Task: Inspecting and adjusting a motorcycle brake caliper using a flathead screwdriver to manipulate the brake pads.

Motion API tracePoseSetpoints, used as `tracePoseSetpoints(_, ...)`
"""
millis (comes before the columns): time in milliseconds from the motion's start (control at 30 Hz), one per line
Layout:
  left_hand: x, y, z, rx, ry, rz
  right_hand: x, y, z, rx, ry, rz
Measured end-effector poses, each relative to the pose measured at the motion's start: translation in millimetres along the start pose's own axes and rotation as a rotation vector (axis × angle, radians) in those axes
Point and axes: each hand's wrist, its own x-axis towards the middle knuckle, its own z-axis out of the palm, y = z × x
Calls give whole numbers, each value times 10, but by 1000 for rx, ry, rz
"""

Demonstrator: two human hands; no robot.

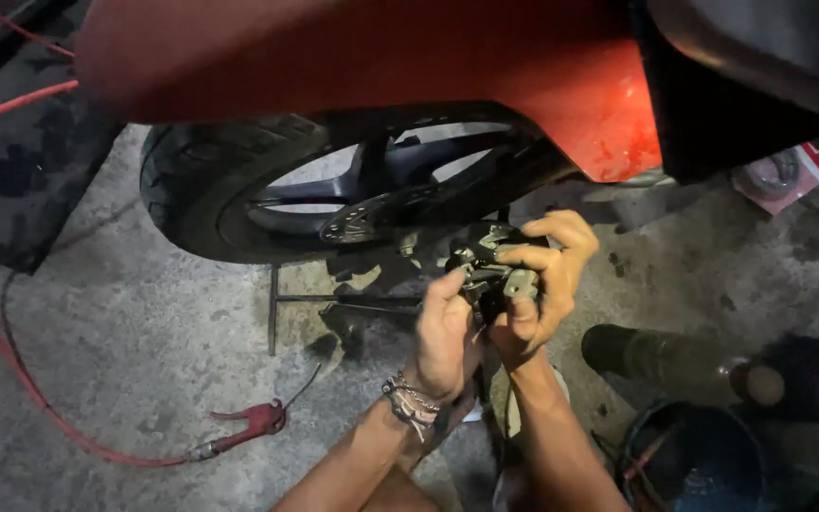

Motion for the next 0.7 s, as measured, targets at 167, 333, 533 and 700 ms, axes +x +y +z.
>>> tracePoseSetpoints(167,-156,155,401,307,119,70,-132,17,-126,5,-115,76)
tracePoseSetpoints(333,-180,234,140,699,55,82,-158,-27,-147,33,-169,70)
tracePoseSetpoints(533,-3,178,343,91,152,19,-144,-102,-381,34,-203,164)
tracePoseSetpoints(700,-54,211,437,-69,104,6,-710,200,-748,-266,133,725)
